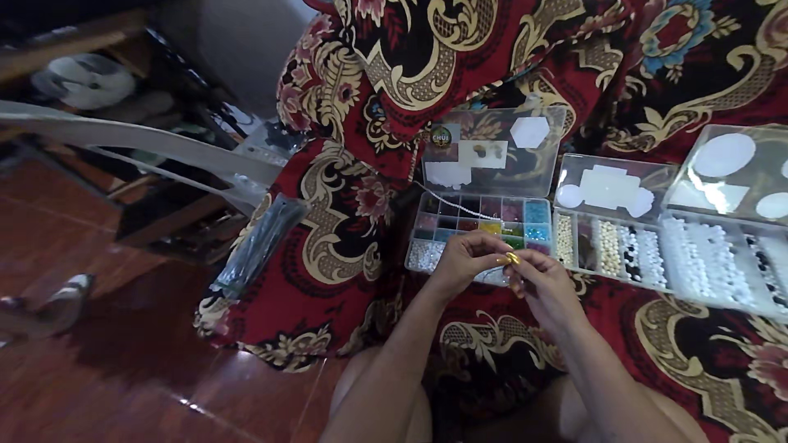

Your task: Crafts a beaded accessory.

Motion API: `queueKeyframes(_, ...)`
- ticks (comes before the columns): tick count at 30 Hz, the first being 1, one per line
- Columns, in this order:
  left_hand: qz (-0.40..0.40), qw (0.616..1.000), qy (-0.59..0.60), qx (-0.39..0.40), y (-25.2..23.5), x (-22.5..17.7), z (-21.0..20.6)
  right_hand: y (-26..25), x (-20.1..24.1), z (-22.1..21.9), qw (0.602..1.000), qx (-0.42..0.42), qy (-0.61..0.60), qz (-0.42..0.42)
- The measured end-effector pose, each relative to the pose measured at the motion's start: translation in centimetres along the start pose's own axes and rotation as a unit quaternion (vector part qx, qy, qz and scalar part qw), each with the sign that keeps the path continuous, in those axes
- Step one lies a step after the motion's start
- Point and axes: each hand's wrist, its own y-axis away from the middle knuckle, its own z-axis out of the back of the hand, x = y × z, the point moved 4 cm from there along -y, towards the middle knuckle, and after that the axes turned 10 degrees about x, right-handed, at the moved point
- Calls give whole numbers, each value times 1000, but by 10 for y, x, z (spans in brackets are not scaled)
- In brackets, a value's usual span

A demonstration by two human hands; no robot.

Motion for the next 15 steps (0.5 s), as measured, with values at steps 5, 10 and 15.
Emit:
queueKeyframes(5,-35,999,36,-5,-2,7,-4,-1,-2,1,998,-1,-60,-13)
queueKeyframes(10,-24,996,79,-25,-4,16,-10,0,-3,1,995,-27,-92,-18)
queueKeyframes(15,59,989,121,-59,-4,15,-11,0,0,0,997,-3,-76,-9)
